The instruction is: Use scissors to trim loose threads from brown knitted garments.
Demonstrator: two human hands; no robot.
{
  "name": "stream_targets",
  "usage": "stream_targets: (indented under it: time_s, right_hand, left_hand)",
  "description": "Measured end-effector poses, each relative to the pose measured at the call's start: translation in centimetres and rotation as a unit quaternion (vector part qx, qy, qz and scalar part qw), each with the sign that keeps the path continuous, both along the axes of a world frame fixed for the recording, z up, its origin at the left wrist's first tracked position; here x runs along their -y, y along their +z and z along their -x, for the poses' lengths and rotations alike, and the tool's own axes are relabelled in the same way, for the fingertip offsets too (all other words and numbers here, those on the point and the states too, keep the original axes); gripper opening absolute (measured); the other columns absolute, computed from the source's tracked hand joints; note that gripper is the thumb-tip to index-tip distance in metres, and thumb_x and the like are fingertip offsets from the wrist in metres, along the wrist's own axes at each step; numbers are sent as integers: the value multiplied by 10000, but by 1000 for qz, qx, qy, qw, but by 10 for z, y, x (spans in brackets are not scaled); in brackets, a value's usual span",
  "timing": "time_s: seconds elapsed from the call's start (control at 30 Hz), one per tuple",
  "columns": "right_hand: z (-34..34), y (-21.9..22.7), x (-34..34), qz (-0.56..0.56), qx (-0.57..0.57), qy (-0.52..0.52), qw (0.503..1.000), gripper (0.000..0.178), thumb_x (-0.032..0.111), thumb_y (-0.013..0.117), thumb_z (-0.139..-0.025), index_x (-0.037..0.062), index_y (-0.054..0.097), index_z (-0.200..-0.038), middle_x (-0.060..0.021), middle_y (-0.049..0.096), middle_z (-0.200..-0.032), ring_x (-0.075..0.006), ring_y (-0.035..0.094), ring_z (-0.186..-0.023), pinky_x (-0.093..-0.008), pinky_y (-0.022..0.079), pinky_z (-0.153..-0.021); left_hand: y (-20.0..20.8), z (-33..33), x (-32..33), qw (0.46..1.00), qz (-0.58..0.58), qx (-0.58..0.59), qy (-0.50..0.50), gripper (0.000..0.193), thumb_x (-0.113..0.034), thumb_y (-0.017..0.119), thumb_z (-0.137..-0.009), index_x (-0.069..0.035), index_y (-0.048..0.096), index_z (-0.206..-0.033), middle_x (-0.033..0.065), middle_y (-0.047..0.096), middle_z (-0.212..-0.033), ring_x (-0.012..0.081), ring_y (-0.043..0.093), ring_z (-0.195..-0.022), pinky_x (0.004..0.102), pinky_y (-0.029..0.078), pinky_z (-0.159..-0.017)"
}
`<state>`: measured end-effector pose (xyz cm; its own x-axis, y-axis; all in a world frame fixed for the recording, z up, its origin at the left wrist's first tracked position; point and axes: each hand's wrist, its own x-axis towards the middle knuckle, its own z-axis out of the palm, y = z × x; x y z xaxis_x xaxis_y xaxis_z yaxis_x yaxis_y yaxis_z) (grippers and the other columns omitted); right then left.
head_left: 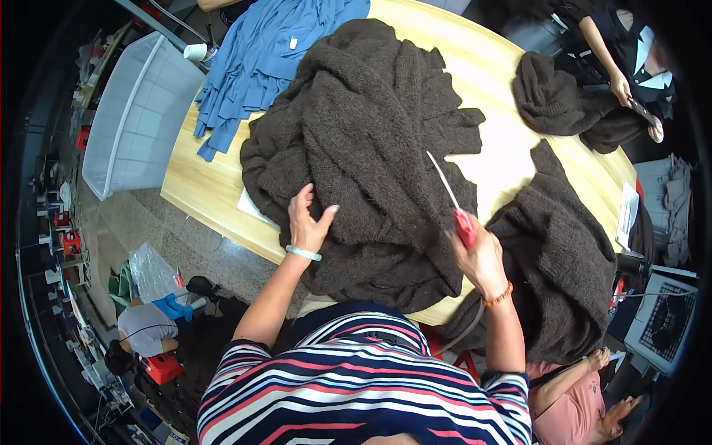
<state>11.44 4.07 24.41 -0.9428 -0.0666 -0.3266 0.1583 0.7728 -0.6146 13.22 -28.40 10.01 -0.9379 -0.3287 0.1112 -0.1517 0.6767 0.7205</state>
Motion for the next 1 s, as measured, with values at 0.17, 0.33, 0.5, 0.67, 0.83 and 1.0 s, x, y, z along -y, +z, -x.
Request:
stream_targets:
  time_s: [0.17,0.33,0.5,0.67,0.83,1.0]
  right_hand:
    - [62,4,67,-9,-58,65,996,482,334,695,-852,145,551,-1271,-202,682,-884,-396,667,-875,-452,517,-770]
    - [120,-17,145,-55,-199,148,967,780,434,767,-765,64,435,-1365,-221,683,-814,-386,682,-822,-450,536,-729]
    - [179,-80,188,-147,-159,174,960,738,418,777,-748,9,499,-1296,-218,681,-824,-378,682,-836,-454,537,-741]
    - [204,-61,154,-49,-42,71,995,341,315,728,-790,0,653,-896,-210,688,-847,-344,690,-839,-441,526,-762]
    - [223,-51,61,142,-36,-31,989,304,250,736,-821,9,608,-688,-15,575,-617,-109,507,-529,-308,415,-504]
    - [211,-56,9,161,12,-89,983,294,285,724,-831,13,629,-772,-36,621,-658,-113,546,-541,-283,427,-494]
  left_hand:
    - [9,-2,-49,983,-26,3,-179,808,-255,820,-689,-23,426,-1356,230,573,-1183,418,539,-1048,479,450,-903]
    - [15,-28,-95,940,28,18,-341,842,-191,778,-715,-65,379,-1446,199,544,-1206,367,510,-1095,447,423,-914]
    - [21,-27,-72,949,-33,68,-306,831,-105,756,-739,-82,348,-1462,204,518,-1123,396,528,-1022,445,450,-887]
    - [-10,-43,-22,953,-91,114,-265,708,-7,669,-794,-123,389,-1434,220,572,-1141,420,584,-1015,447,502,-853]
    - [3,-39,-7,923,-98,148,-341,633,11,631,-799,-117,448,-1391,206,612,-1118,400,597,-1024,438,504,-865]
    - [41,-24,-12,942,98,116,-301,591,-71,700,-771,-80,507,-1330,166,516,-1000,372,518,-959,450,438,-839]
